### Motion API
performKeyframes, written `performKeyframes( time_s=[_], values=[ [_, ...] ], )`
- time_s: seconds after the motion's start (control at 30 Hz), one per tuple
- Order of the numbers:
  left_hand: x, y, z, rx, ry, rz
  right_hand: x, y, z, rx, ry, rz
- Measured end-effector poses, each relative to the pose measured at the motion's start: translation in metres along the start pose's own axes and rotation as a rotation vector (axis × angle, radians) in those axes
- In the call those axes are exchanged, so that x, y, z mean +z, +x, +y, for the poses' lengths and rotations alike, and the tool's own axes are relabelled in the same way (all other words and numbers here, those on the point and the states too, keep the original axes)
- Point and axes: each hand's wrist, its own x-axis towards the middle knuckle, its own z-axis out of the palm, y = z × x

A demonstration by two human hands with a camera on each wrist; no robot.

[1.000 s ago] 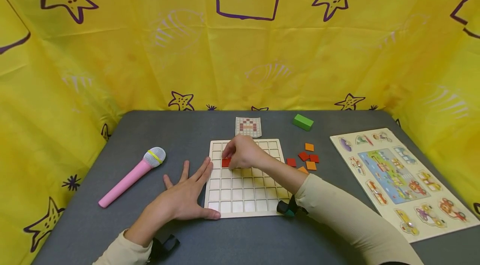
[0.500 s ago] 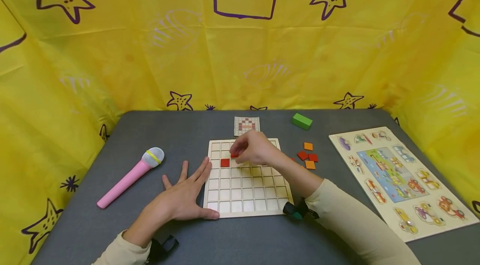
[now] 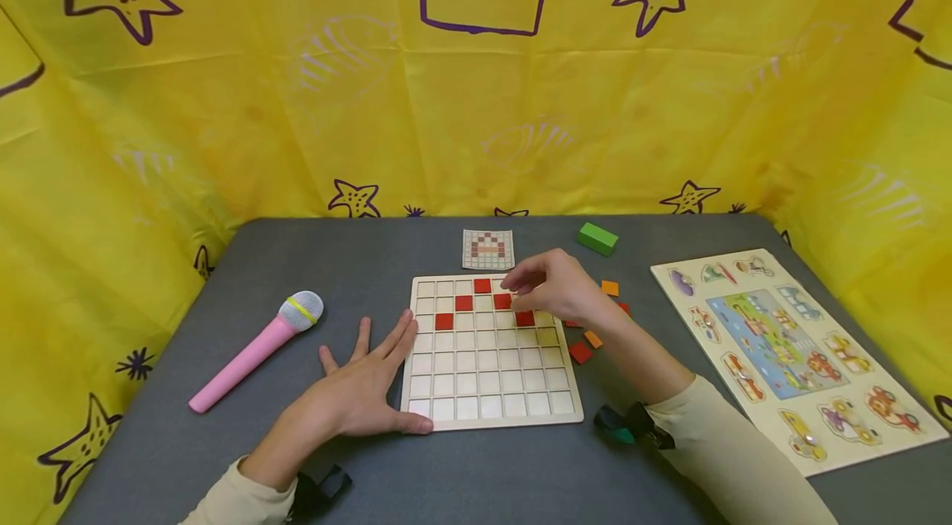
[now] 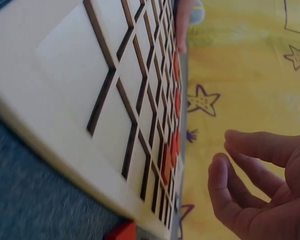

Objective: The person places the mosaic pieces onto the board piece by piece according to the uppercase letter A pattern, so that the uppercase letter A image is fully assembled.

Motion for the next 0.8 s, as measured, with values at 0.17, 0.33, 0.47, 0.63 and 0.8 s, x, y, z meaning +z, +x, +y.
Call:
performKeyframes(
  time_s=[0.17,0.33,0.47,0.63,0.8],
  values=[
    [0.001,0.000,0.000,0.003,0.002,0.005,-0.014,-0.008,0.013,0.011,0.012,0.038],
    [0.001,0.001,-0.001,0.005,0.007,0.007,-0.026,-0.014,0.026,0.052,0.021,0.081],
    [0.001,0.001,-0.001,0.006,0.005,0.000,-0.034,-0.019,0.037,0.086,0.019,0.101],
    [0.001,0.002,-0.002,0.002,0.001,-0.010,-0.040,-0.025,0.045,0.114,-0.068,0.074],
    [0.002,0.002,-0.002,0.004,0.003,-0.009,-0.042,-0.028,0.050,0.146,-0.121,0.039]
  ],
)
